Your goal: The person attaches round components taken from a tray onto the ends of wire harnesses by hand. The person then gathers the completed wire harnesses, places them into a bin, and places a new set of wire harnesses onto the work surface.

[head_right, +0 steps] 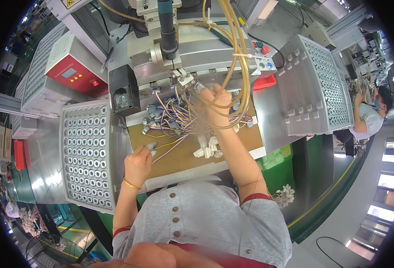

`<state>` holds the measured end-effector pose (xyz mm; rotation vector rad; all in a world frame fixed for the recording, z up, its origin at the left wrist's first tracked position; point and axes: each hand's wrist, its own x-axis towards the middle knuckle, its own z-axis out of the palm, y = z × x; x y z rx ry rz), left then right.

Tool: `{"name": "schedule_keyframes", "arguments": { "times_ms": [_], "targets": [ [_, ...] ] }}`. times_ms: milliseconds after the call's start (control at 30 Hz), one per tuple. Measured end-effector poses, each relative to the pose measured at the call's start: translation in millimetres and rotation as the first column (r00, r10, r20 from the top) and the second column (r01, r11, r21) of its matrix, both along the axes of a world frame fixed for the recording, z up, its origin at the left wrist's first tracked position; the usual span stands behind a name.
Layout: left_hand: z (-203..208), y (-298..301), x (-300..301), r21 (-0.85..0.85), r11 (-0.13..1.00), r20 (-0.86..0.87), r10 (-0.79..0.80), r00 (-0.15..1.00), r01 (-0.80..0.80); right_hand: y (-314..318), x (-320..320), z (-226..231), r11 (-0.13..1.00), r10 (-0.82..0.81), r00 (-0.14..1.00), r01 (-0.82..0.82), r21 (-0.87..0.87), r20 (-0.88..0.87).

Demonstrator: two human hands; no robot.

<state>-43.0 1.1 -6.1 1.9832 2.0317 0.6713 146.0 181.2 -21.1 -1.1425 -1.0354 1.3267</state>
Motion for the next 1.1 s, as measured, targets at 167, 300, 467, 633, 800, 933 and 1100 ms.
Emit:
{"name": "schedule_keyframes", "arguments": {
  "times_ms": [167, 300, 467, 633, 800, 933, 1100],
  "targets": [
    [7.7, -7.3, -6.1, -0.06, 0.998, 0.449, 0.007, 0.893, 0.022, 2.4, -21.1, 0.1, 0.993, -0.063, 0.987, 0.048, -0.106, -0.15],
    [10.5, -5.0, -3.0, 0.086, 0.996, 0.412, -0.043, 0.91, 0.008, 2.7, -14.3, 18.4, 0.995, 0.063, 0.998, -0.061, -0.079, 0.019],
    [14.3, -5.5, -2.6, 0.125, 0.992, 0.304, -0.056, 0.951, 0.019, -44.8, 16.7, 40.2, 0.856, -0.103, 0.662, -0.321, 0.405, 0.742],
    [15.7, 3.0, -2.4, 0.358, 0.928, 0.074, -0.139, 0.987, 0.104, -91.0, -15.4, 25.2, 0.557, 0.34, 0.699, -0.688, 0.464, 0.629],
    [0.5, 34.2, -96.9, 0.147, 0.87, 0.103, 0.459, 0.882, -0.47, -88.2, -6.6, 29.0, 0.596, 0.631, 0.579, -0.788, 0.155, 0.517],
    [-42.8, 72.0, -145.8, 0.378, 0.766, -0.322, 0.635, 0.702, -0.519, -87.0, -0.4, 32.0, 0.59, 0.632, 0.594, -0.785, 0.187, 0.498],
    [-32.3, 70.3, -148.3, 0.392, 0.716, -0.335, 0.695, 0.636, -0.577, -85.1, -0.6, 30.4, 0.636, 0.552, 0.676, -0.72, 0.278, 0.488]
  ]
}}
